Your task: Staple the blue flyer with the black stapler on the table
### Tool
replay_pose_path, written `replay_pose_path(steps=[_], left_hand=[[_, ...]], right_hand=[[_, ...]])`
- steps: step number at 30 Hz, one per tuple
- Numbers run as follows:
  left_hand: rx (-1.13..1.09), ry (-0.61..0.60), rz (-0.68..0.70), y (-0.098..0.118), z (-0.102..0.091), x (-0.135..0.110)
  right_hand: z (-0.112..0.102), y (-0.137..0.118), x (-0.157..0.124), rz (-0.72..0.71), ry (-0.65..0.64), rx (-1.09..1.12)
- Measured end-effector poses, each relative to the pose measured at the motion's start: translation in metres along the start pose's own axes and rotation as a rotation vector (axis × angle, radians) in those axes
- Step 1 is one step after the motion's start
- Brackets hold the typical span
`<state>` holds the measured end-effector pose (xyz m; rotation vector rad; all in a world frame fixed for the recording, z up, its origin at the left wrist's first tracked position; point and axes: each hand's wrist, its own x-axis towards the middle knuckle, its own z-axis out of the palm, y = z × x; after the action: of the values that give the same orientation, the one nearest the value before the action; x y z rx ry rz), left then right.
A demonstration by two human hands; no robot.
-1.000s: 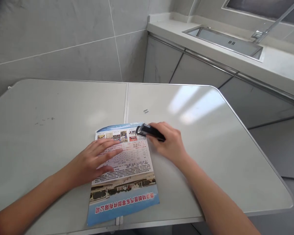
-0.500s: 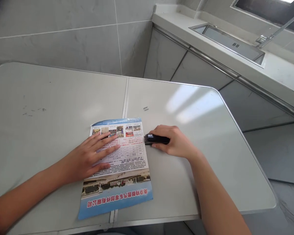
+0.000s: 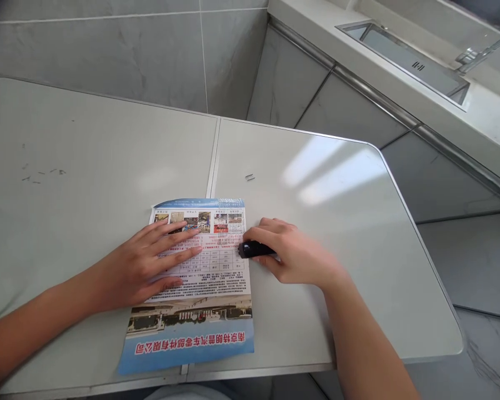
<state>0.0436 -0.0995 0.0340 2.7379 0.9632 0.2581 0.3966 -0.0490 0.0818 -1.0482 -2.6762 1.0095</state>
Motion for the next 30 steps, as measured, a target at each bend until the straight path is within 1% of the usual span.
replay_pose_path(steps=[2, 5, 8, 12, 22, 26, 30], left_hand=[[0.001, 0.002, 0.004, 0.001, 0.000, 0.000], [0.000, 0.007, 0.006, 0.002, -0.001, 0.001], [-0.009, 0.017, 0.004, 0.003, -0.002, 0.003], [-0.027, 0.018, 0.007, 0.004, -0.004, 0.004], [-0.055, 0.025, -0.015, 0.006, -0.003, 0.006], [-0.071, 0.035, -0.013, 0.007, -0.001, 0.007], [-0.088, 0.036, -0.023, 0.008, -0.002, 0.008]], right_hand=[[0.003, -0.007, 0.002, 0.027, 0.002, -0.025], [0.011, -0.014, 0.006, 0.075, 0.041, -0.064], [0.019, -0.017, 0.010, 0.077, 0.066, -0.103], [0.023, -0.017, 0.012, 0.128, 0.164, -0.164], [0.013, -0.020, 0.011, 0.095, 0.045, -0.218], [0.014, -0.022, 0.012, 0.113, 0.030, -0.287], [0.014, -0.022, 0.012, 0.128, 0.023, -0.294]])
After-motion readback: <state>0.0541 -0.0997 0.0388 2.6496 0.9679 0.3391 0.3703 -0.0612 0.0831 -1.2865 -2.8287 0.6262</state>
